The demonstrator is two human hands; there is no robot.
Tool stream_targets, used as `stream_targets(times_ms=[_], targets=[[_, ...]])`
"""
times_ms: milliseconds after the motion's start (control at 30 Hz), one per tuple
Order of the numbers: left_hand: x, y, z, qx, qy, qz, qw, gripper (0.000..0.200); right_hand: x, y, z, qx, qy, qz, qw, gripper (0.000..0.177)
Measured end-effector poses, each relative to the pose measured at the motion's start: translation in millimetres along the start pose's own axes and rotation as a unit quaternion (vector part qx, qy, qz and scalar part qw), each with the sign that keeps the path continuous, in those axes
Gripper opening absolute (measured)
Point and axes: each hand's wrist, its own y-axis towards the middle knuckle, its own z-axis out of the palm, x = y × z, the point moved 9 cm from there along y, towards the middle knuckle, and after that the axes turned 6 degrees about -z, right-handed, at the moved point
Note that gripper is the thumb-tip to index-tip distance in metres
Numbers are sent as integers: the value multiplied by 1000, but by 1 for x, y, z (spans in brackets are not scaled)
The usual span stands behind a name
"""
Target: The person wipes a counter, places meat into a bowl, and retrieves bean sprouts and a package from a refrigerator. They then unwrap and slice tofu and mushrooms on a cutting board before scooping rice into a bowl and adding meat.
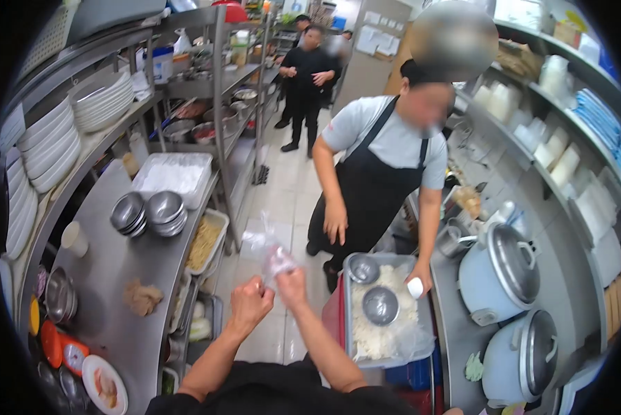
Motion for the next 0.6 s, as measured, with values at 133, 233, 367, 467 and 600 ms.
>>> stream_targets(times_ms=[133, 233, 367, 467, 600], targets=[[32, -7, 14, 18, 53, -104, 993, 23, -39, -6, -5, 39, 61, 40, 997, 27], [38, -15, 18, 55, 16, -130, 990, 23, -22, -19, 12, 60, 135, 92, 985, 42], [47, -33, 32, 53, -25, -131, 990, 22, -38, -20, 13, 91, 32, 86, 992, 46], [51, -37, 27, -5, -69, -123, 990, 27, -36, -24, 14, 59, 55, 78, 994, 53], [54, -34, 27, -12, -13, -120, 993, 25, -61, -30, 7, 71, 16, 158, 985, 67]])
